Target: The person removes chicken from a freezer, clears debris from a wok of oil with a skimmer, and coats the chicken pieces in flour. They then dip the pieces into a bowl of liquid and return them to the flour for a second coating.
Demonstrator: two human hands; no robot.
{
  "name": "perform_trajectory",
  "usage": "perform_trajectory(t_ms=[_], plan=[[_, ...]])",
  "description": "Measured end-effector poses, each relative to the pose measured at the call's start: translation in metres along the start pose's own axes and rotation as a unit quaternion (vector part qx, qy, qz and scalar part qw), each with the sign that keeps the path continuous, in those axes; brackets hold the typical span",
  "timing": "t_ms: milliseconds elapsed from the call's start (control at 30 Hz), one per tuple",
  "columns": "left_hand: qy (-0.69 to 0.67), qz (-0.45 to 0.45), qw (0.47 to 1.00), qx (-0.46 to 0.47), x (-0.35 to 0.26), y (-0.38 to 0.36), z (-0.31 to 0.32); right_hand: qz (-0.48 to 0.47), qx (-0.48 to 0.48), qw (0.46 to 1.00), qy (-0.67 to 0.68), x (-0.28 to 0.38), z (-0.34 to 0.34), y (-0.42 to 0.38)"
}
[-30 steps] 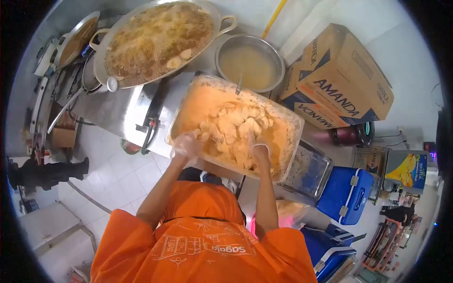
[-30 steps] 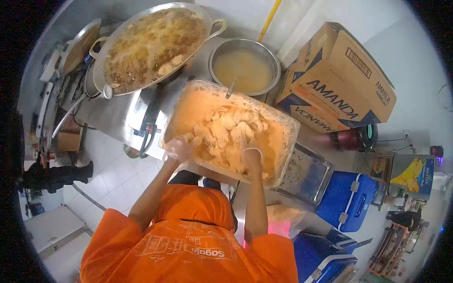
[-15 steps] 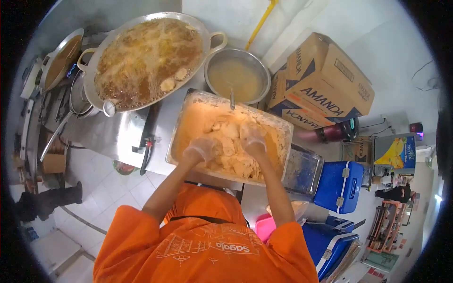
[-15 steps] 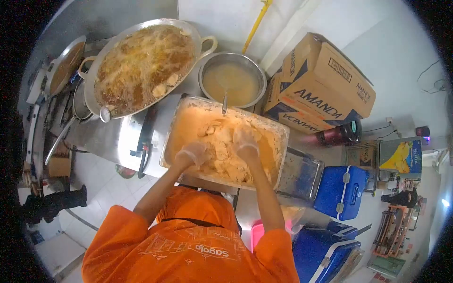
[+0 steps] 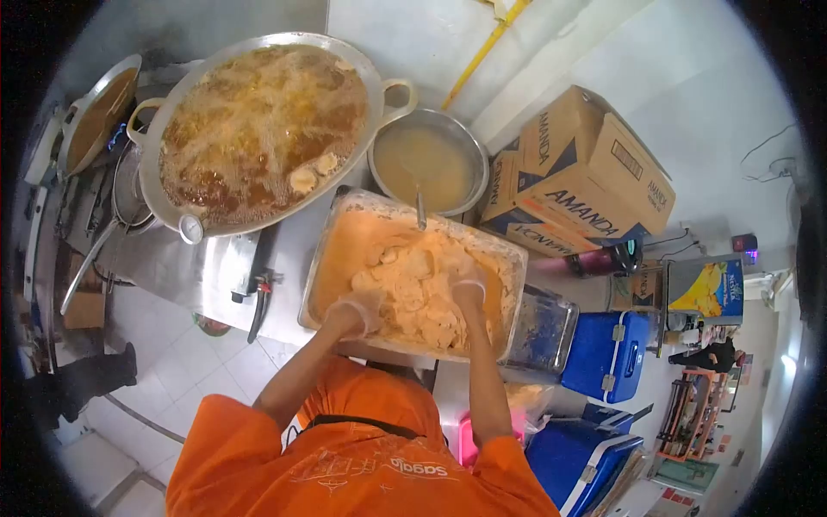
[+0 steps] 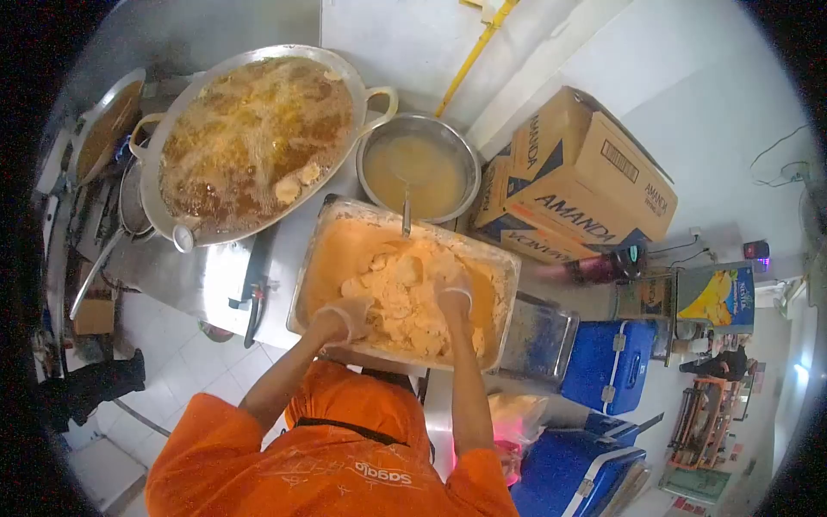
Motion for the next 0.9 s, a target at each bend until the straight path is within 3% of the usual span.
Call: perform_trajectory(t_ms=[33, 100, 133, 200, 233, 267, 300, 367, 400, 433, 467, 500, 533, 600, 633, 667, 700, 733, 767, 833, 867, 900], plan=[[0.0, -0.001, 1.0, -0.007, 0.011, 0.001, 0.005, -0.006, -0.004, 1.0, -0.001, -0.005, -0.006, -0.001], [-0.072, -0.04, 0.996, -0.041, 0.034, 0.004, 0.018, -0.14, -0.054, 0.974, 0.171, -0.012, -0.022, -0.006], [-0.078, -0.047, 0.995, -0.047, 0.034, 0.004, 0.013, -0.148, -0.047, 0.973, 0.17, -0.017, -0.026, 0.002], [-0.212, -0.055, 0.976, 0.016, 0.03, -0.003, -0.009, -0.141, -0.061, 0.988, -0.017, -0.023, -0.023, 0.024], [-0.209, -0.065, 0.976, 0.01, 0.016, -0.011, -0.036, -0.148, -0.06, 0.987, -0.009, -0.008, -0.029, 0.04], [-0.255, -0.081, 0.963, -0.018, -0.009, -0.021, -0.071, -0.066, -0.001, 0.948, 0.311, 0.009, -0.044, 0.064], [-0.299, -0.097, 0.948, -0.045, -0.032, -0.024, -0.101, 0.028, 0.062, 0.801, 0.595, 0.029, -0.047, 0.087], [-0.26, -0.146, 0.95, -0.096, -0.061, 0.002, -0.15, -0.024, 0.129, 0.735, 0.665, 0.066, -0.055, 0.138], [-0.242, -0.105, 0.947, -0.184, -0.057, 0.031, -0.165, -0.019, 0.133, 0.727, 0.673, 0.08, -0.048, 0.166], [-0.222, -0.062, 0.936, -0.265, -0.053, 0.058, -0.176, -0.042, 0.093, 0.796, 0.597, 0.091, -0.043, 0.192], [-0.205, -0.103, 0.943, -0.24, -0.068, 0.079, -0.203, -0.065, 0.053, 0.855, 0.512, 0.099, -0.037, 0.218], [-0.154, -0.082, 0.959, -0.222, -0.062, 0.112, -0.211, -0.085, 0.017, 0.905, 0.418, 0.104, -0.029, 0.24], [-0.104, -0.057, 0.972, -0.204, -0.05, 0.147, -0.212, -0.096, 0.006, 0.914, 0.395, 0.106, -0.015, 0.264], [-0.366, 0.012, 0.887, -0.28, -0.008, 0.214, -0.199, -0.099, 0.001, 0.922, 0.375, 0.096, 0.03, 0.317], [-0.369, 0.005, 0.888, -0.274, -0.01, 0.218, -0.201, -0.127, -0.009, 0.921, 0.368, 0.081, 0.059, 0.344], [-0.3, -0.063, 0.918, -0.251, -0.018, 0.216, -0.206, -0.154, -0.017, 0.92, 0.359, 0.068, 0.077, 0.351], [-0.228, -0.128, 0.939, -0.222, -0.02, 0.219, -0.207, -0.142, -0.048, 0.926, 0.346, 0.069, 0.035, 0.305], [0.017, 0.134, 0.923, -0.361, 0.009, 0.25, -0.185, -0.128, -0.079, 0.931, 0.333, 0.074, -0.014, 0.253], [0.013, 0.137, 0.926, -0.352, -0.008, 0.236, -0.181, -0.114, -0.108, 0.934, 0.32, 0.079, -0.065, 0.2], [-0.15, -0.092, 0.876, -0.449, -0.052, 0.154, -0.186, -0.039, -0.169, 0.898, 0.404, 0.049, -0.088, 0.129], [-0.215, -0.094, 0.86, -0.454, -0.065, 0.123, -0.176, -0.006, -0.189, 0.906, 0.379, 0.028, -0.085, 0.1], [-0.278, -0.095, 0.839, -0.459, -0.072, 0.093, -0.163, 0.047, -0.092, 0.918, 0.382, 0.012, -0.078, 0.071]])
Point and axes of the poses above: each hand's wrist, its own y-axis towards the middle knuckle, its own z-axis out of the palm, x = y × z, the point moved 5 cm from there along y, towards the middle knuckle, and after that the axes turned 4 degrees about x, right-handed, at the moved point
